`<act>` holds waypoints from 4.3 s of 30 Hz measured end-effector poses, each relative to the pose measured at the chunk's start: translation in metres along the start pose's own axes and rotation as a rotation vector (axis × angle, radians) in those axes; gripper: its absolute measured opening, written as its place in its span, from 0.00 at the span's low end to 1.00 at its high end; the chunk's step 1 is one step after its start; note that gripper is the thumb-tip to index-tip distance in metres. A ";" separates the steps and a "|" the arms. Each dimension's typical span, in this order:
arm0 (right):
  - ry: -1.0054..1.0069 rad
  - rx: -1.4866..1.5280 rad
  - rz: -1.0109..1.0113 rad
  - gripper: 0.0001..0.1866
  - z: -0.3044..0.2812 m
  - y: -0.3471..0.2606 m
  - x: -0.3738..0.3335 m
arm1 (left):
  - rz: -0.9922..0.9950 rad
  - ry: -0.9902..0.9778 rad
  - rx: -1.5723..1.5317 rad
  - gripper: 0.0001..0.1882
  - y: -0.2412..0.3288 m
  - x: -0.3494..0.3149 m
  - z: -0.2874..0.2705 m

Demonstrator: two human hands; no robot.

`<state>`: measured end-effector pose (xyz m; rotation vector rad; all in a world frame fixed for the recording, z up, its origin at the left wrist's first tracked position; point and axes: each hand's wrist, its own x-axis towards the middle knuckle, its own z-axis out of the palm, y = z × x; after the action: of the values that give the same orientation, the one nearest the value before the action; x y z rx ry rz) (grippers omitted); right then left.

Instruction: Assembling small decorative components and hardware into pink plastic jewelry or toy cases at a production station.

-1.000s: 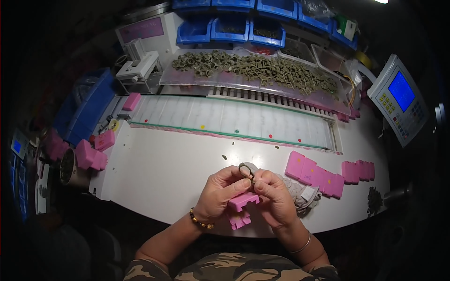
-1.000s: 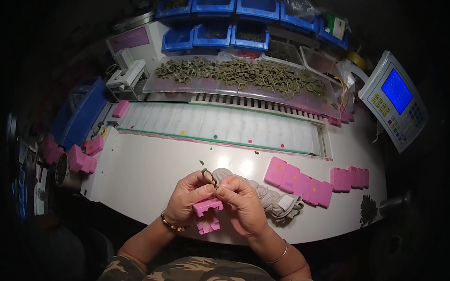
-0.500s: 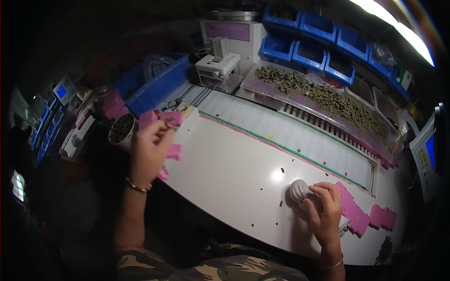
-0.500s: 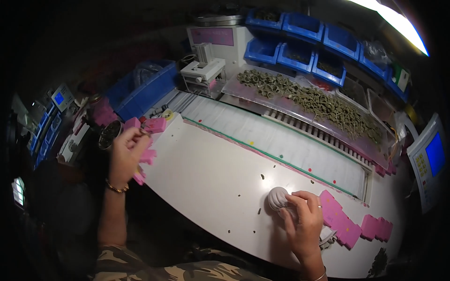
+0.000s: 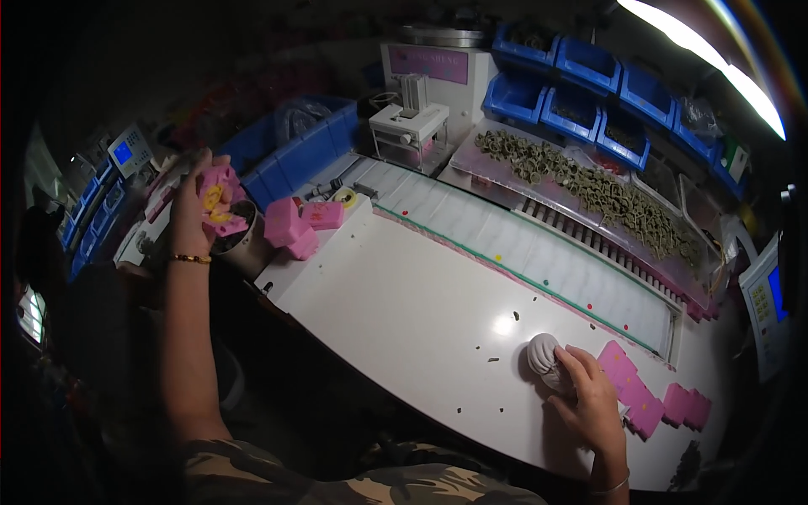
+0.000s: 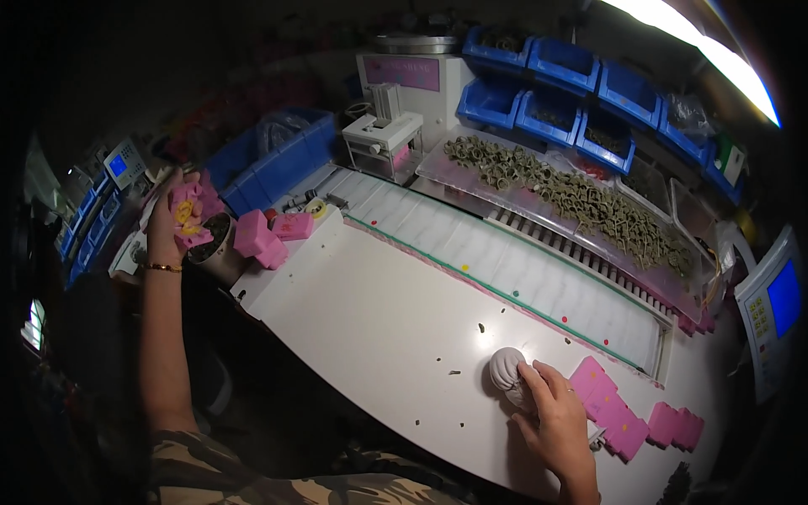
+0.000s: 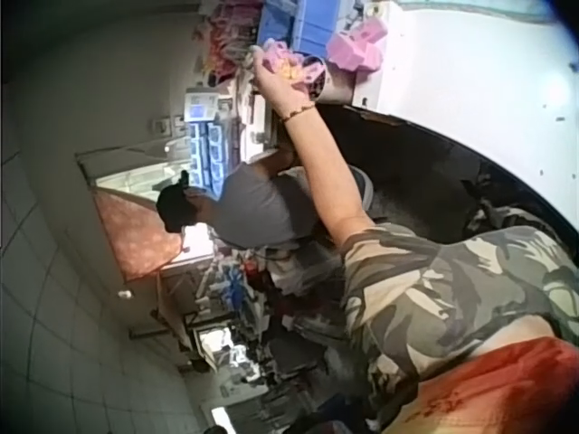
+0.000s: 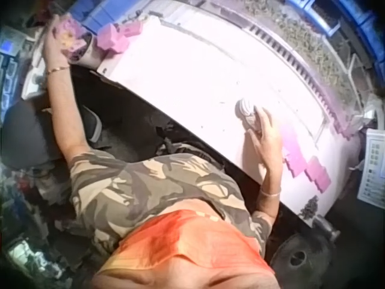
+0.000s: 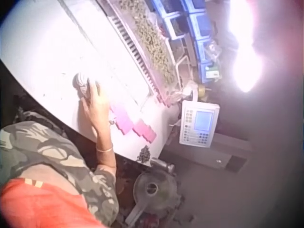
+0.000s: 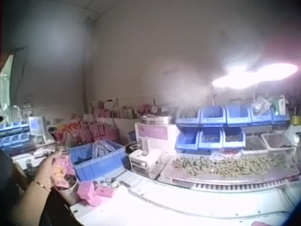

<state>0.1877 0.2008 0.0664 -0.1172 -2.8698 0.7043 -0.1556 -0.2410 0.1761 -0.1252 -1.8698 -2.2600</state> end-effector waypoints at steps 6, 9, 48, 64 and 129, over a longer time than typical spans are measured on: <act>-0.021 -0.158 -0.034 0.37 0.001 0.010 0.004 | -0.335 -0.456 -0.198 0.31 -0.040 -0.101 0.149; 0.033 -0.217 -0.114 0.34 -0.006 -0.003 0.015 | -0.638 -0.733 -0.246 0.36 -0.077 -0.153 0.187; 0.279 0.929 0.203 0.26 -0.009 -0.012 0.026 | -0.313 -0.982 -0.456 0.19 -0.137 -0.257 0.262; 0.557 0.790 0.129 0.15 -0.004 -0.009 0.028 | 0.633 -0.813 0.274 0.24 -0.133 -0.263 0.275; 0.449 0.386 -0.030 0.30 0.003 -0.018 -0.007 | 0.044 -1.489 0.042 0.41 -0.120 -0.234 0.267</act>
<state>0.1937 0.1827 0.0715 -0.1535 -2.2670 1.0563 0.0294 0.0660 0.0671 -2.2812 -2.2341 -2.1152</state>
